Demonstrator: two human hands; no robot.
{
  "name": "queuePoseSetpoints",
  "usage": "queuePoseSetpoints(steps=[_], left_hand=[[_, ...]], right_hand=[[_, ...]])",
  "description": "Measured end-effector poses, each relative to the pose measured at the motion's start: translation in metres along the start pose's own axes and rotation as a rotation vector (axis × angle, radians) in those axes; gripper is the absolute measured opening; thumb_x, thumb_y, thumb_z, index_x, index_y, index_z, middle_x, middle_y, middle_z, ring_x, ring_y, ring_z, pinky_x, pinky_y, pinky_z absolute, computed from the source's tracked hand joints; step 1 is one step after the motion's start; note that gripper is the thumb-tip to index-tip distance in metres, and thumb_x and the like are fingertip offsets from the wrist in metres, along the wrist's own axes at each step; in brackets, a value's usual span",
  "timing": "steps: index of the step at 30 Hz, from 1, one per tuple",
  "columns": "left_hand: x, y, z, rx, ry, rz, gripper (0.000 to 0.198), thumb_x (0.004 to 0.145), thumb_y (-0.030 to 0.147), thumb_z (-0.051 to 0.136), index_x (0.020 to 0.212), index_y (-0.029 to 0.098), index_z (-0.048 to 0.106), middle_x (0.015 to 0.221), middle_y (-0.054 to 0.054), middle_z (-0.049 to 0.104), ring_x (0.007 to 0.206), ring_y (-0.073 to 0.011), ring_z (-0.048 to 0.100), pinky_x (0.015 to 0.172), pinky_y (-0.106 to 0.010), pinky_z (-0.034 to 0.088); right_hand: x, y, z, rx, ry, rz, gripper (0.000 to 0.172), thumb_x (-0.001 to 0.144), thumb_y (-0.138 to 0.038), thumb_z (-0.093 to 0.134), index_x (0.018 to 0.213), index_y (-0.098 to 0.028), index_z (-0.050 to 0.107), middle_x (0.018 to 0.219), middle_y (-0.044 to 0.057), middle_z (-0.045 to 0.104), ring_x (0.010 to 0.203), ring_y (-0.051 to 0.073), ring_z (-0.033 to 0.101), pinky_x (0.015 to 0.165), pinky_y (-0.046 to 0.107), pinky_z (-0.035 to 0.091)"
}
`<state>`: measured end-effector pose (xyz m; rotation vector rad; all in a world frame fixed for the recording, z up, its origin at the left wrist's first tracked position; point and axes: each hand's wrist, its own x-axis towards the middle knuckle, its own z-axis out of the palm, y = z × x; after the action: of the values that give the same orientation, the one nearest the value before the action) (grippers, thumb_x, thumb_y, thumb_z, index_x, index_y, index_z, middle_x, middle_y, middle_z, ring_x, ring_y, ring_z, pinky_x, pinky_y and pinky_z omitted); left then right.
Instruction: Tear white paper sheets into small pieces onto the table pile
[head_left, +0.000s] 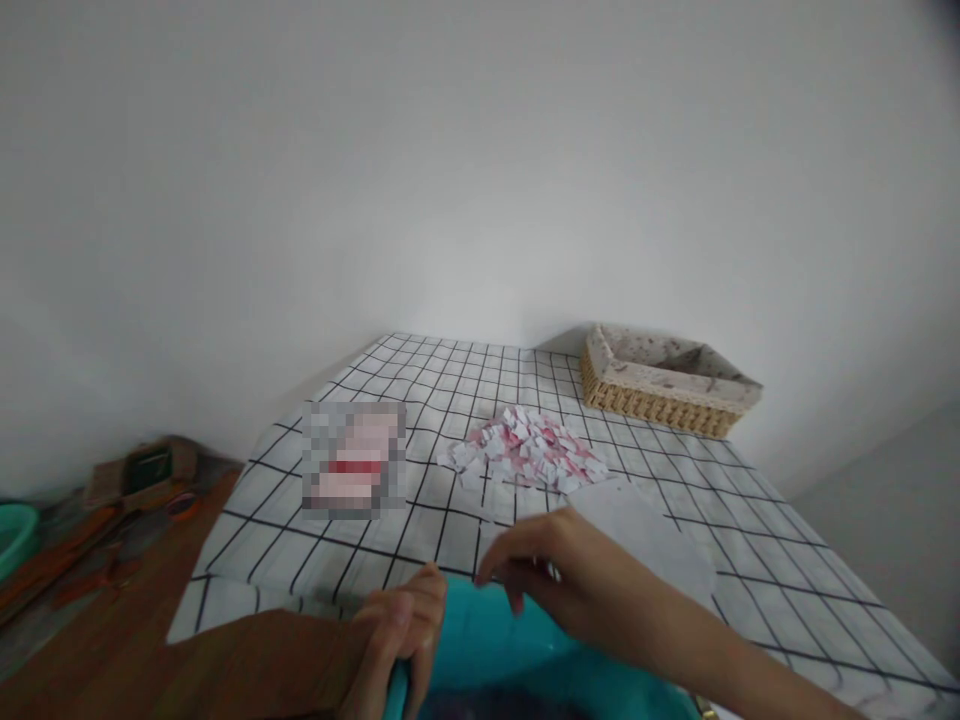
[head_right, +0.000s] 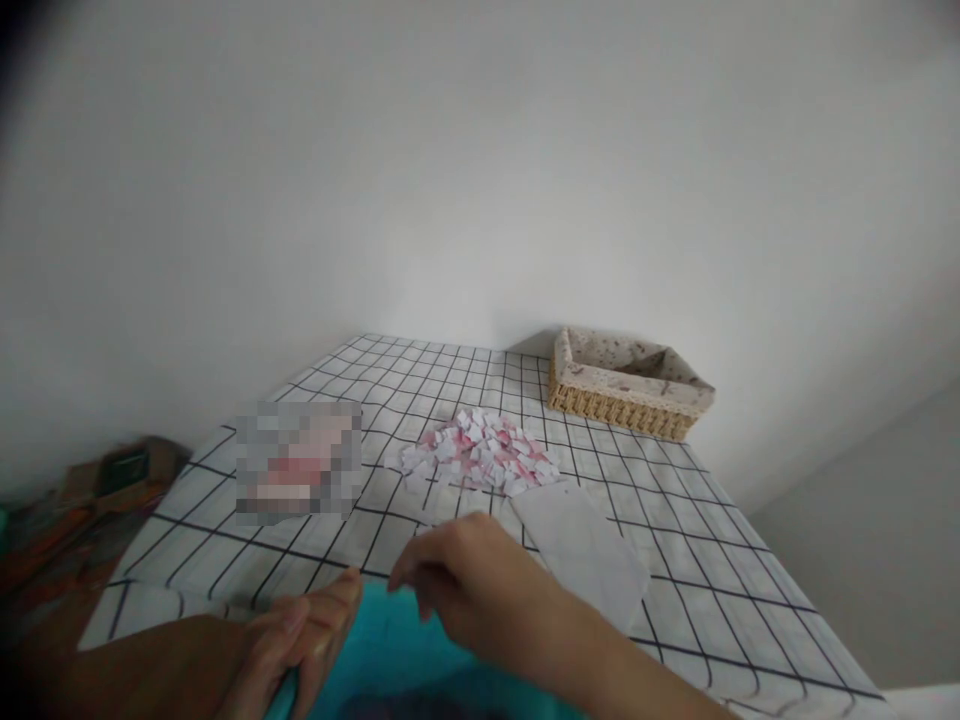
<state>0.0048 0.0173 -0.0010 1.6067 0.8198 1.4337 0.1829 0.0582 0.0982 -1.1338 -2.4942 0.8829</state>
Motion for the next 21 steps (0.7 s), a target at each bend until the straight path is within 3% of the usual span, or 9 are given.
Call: queuePoseSetpoints(steps=[2, 4, 6, 8, 12, 15, 18, 21], left_hand=[[0.000, 0.001, 0.000, -0.016, 0.019, -0.022, 0.060, 0.097, 0.031, 0.015, 0.040, 0.018, 0.027, 0.033, 0.002, 0.039, 0.033, -0.0163, 0.039, 0.065, -0.040, 0.041], [0.001, 0.003, -0.001, -0.018, 0.011, -0.026, 0.059, 0.098, 0.031, 0.016, 0.041, 0.018, 0.027, 0.034, 0.003, 0.039, 0.033, -0.0153, 0.040, 0.063, -0.038, 0.041], [0.002, 0.004, -0.003, -0.018, -0.010, -0.013, 0.061, 0.098, 0.034, 0.017, 0.040, 0.018, 0.028, 0.034, 0.003, 0.040, 0.034, -0.0144, 0.041, 0.063, -0.036, 0.040], [0.001, 0.004, -0.004, -0.019, -0.022, 0.002, 0.062, 0.098, 0.036, 0.020, 0.039, 0.018, 0.028, 0.034, 0.003, 0.041, 0.035, -0.0141, 0.042, 0.065, -0.034, 0.041], [0.000, 0.003, -0.002, -0.036, 0.008, -0.002, 0.063, 0.098, 0.033, 0.016, 0.038, 0.018, 0.029, 0.033, 0.002, 0.040, 0.037, -0.0152, 0.041, 0.068, -0.035, 0.041], [0.000, 0.005, 0.000, -0.037, 0.007, -0.008, 0.064, 0.097, 0.033, 0.016, 0.036, 0.018, 0.027, 0.031, 0.002, 0.039, 0.036, -0.0153, 0.040, 0.068, -0.036, 0.042], [-0.002, 0.006, -0.003, -0.027, 0.007, -0.022, 0.063, 0.097, 0.034, 0.020, 0.036, 0.019, 0.029, 0.032, 0.002, 0.041, 0.034, -0.0155, 0.042, 0.070, -0.037, 0.045], [-0.010, 0.003, -0.008, 0.026, -0.015, -0.018, 0.065, 0.098, 0.035, 0.021, 0.036, 0.021, 0.036, 0.034, 0.002, 0.051, 0.038, -0.0172, 0.052, 0.078, -0.037, 0.050]], right_hand=[[0.024, 0.009, -0.004, -0.103, 0.117, 0.011, 0.033, 0.081, -0.002, 0.045, 0.099, -0.013, 0.070, 0.091, 0.010, 0.071, 0.085, 0.017, 0.064, 0.080, 0.032, 0.048], [0.047, 0.019, -0.008, -0.173, 0.164, 0.005, 0.039, 0.079, 0.001, 0.045, 0.110, -0.010, 0.067, 0.105, 0.015, 0.068, 0.096, 0.021, 0.062, 0.086, 0.037, 0.045], [0.061, 0.025, -0.014, -0.218, 0.169, -0.018, 0.047, 0.076, 0.003, 0.048, 0.118, -0.012, 0.063, 0.111, 0.014, 0.066, 0.101, 0.020, 0.060, 0.087, 0.035, 0.044], [0.063, 0.028, -0.023, -0.241, 0.185, -0.021, 0.044, 0.078, -0.002, 0.052, 0.118, -0.017, 0.063, 0.116, 0.011, 0.065, 0.103, 0.018, 0.059, 0.088, 0.031, 0.043], [0.026, 0.039, -0.049, -0.271, 0.288, 0.106, 0.028, 0.090, -0.016, 0.046, 0.106, -0.020, 0.068, 0.108, 0.004, 0.069, 0.089, 0.013, 0.062, 0.077, 0.025, 0.046], [-0.022, 0.061, -0.062, -0.344, 0.388, 0.324, 0.028, 0.090, -0.024, 0.043, 0.086, -0.017, 0.070, 0.089, 0.008, 0.071, 0.079, 0.019, 0.063, 0.072, 0.032, 0.045], [-0.069, 0.086, -0.057, -0.408, 0.435, 0.531, 0.023, 0.084, -0.031, 0.049, 0.074, -0.017, 0.065, 0.075, 0.012, 0.068, 0.072, 0.026, 0.062, 0.068, 0.040, 0.043], [-0.095, 0.103, -0.044, -0.379, 0.410, 0.598, 0.022, 0.080, -0.040, 0.055, 0.082, -0.018, 0.060, 0.083, 0.010, 0.067, 0.077, 0.025, 0.062, 0.069, 0.037, 0.044]])
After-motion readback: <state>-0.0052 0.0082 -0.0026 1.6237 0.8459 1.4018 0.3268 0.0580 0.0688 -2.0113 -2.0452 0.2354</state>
